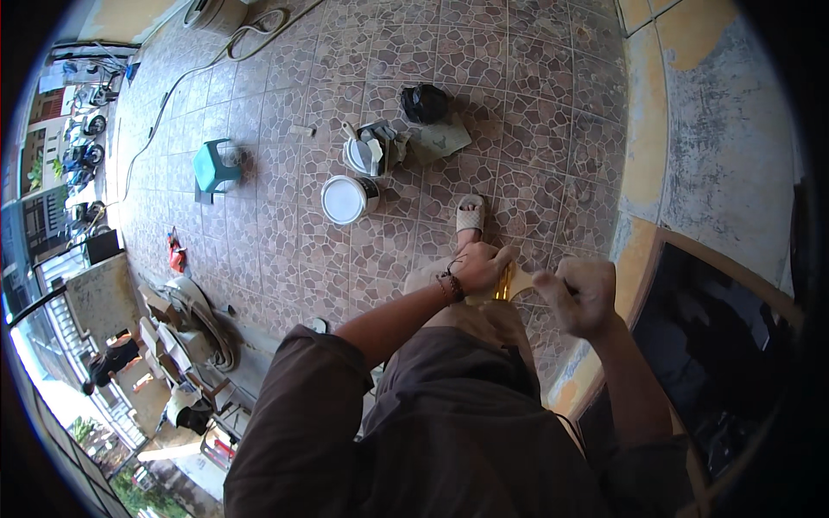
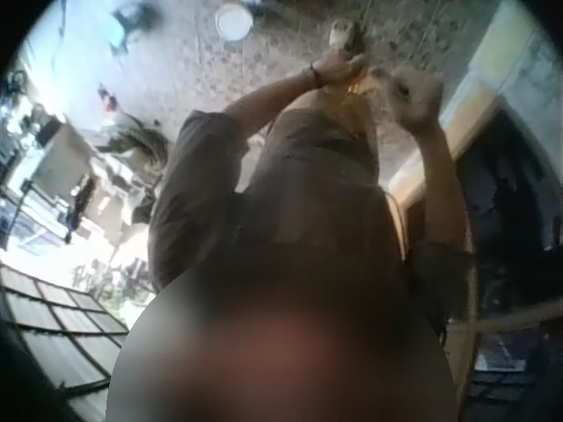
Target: Scraping and brushing a wall to prepare it for painting.
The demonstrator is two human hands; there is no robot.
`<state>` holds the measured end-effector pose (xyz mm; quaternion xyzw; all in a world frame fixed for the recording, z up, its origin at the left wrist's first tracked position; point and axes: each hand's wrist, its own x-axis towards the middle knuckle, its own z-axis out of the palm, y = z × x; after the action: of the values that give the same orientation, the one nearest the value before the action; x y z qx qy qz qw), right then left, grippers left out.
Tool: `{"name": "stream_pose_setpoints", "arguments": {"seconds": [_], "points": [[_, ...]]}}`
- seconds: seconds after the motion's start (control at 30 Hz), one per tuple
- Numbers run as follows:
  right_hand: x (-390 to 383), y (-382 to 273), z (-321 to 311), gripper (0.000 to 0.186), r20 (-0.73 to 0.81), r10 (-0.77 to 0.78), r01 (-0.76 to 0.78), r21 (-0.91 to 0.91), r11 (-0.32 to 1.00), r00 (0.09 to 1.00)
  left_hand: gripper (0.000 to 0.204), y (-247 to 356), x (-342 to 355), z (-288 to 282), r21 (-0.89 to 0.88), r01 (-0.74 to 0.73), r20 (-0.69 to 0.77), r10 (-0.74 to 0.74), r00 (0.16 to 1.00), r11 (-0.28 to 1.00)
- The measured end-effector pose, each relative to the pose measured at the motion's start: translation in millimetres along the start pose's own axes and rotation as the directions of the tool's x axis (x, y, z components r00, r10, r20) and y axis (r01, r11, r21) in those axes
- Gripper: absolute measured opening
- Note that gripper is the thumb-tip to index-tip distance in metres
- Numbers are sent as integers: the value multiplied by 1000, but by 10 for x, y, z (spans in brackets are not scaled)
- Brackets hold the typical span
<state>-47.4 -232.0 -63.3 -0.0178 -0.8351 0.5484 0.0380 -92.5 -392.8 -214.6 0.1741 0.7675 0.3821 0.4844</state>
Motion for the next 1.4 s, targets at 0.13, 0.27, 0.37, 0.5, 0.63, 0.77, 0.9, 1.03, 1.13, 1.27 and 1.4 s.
{"name": "stream_pose_setpoints", "arguments": {"seconds": [0.13,0.27,0.37,0.5,0.63,0.77,0.9,1.03,1.13,1.27,1.4], "points": [[-69,418,109,49,-3,227,-220,-249,943,974,38,-5,-232,107,328,-300,91,286,954,896],[-475,470,656,44,-54,445,-442,-270,856,894,32,261,-291,-105,465,-531,353,402,845,708],[-895,647,980,45,-204,490,-511,-66,857,848,31,271,-103,-239,485,-604,383,467,797,633],[-760,479,1264,47,188,783,-803,218,555,593,33,25,302,-539,422,-701,398,577,713,575],[-523,533,1833,43,85,838,-784,413,463,540,27,-430,653,-950,300,-617,174,594,785,728],[-170,1037,2611,38,20,859,-689,606,396,511,25,-1690,1298,-1772,458,-296,-145,399,905,838],[131,1688,3534,32,-52,885,-547,769,331,462,19,-3007,1574,-2739,650,-119,-218,335,917,750],[584,2028,4196,33,-102,881,-632,660,407,461,26,-3733,1960,-3344,890,-106,-65,354,933,443],[816,2333,4552,36,-142,902,-628,673,390,408,36,-3954,2328,-3457,935,-138,13,357,934,328],[1287,2605,4852,40,-231,891,-614,655,439,391,44,-4506,2724,-3557,980,-161,60,606,793,114],[1647,2916,5006,40,-290,873,-673,557,487,392,36,-4471,2689,-3667,941,-220,120,355,927,257]]}}
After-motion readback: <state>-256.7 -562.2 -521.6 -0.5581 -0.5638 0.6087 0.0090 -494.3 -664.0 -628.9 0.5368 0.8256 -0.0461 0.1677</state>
